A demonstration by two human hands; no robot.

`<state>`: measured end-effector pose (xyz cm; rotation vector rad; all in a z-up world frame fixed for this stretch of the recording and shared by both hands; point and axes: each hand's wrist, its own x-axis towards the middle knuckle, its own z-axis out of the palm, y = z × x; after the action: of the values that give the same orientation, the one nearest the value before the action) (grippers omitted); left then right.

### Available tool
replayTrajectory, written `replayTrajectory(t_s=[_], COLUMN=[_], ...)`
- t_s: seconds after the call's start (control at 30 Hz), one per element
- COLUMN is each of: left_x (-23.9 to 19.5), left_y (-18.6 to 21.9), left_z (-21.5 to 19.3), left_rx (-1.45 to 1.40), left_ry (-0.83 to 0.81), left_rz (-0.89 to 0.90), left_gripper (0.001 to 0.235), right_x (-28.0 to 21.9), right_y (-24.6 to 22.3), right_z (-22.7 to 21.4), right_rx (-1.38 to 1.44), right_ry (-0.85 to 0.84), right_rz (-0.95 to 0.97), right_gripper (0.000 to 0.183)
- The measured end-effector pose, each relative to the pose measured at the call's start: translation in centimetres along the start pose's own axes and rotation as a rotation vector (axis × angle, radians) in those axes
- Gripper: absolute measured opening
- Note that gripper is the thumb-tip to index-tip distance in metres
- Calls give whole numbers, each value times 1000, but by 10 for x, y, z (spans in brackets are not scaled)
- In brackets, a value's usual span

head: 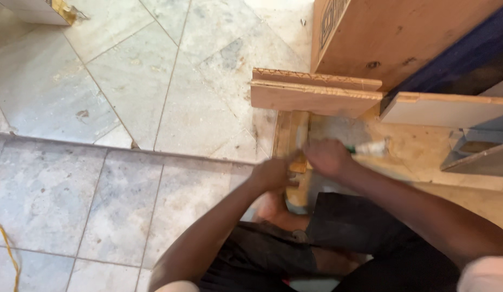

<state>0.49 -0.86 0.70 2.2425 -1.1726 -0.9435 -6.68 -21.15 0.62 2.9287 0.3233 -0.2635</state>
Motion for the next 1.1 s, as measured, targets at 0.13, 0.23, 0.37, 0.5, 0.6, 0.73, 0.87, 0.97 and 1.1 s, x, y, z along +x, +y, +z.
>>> replayTrajectory(t_s=[0.13,0.23,0.37,0.5,0.6,0.73,0.87,0.97,1.1], left_x=[22,10,6,17,-18,16,-5,4,20], left_y=[-4,-5,6,7,4,11,8,4,1], left_z=[-17,1,-22,-23,1,-28,-3,-2,-28], left_rx=[-45,-16,-32,7,-35,65,21,32,-114], left_ry=[-30,33,-61,37,-31,-23,-66,-45,-124], left_rz=[-58,87,-122,24,64,-98,-2,-17,-209], left_gripper=[103,104,114,104,118,109,111,111,104], right_x=[17,2,16,15,-7,23,-3,4,24], right_y=[15,2,6,10,-15,11,-8,-7,13], right_z=[-10,-9,-22,-24,-16,-25,-21,-20,-22], right_rx=[114,109,126,85,110,102,170,169,157], right_ry=[53,49,-4,178,22,-3,3,-17,67], right_rz=[53,-40,114,-1,33,118,47,56,137], right_gripper=[12,14,17,15,19,14,15,18,14])
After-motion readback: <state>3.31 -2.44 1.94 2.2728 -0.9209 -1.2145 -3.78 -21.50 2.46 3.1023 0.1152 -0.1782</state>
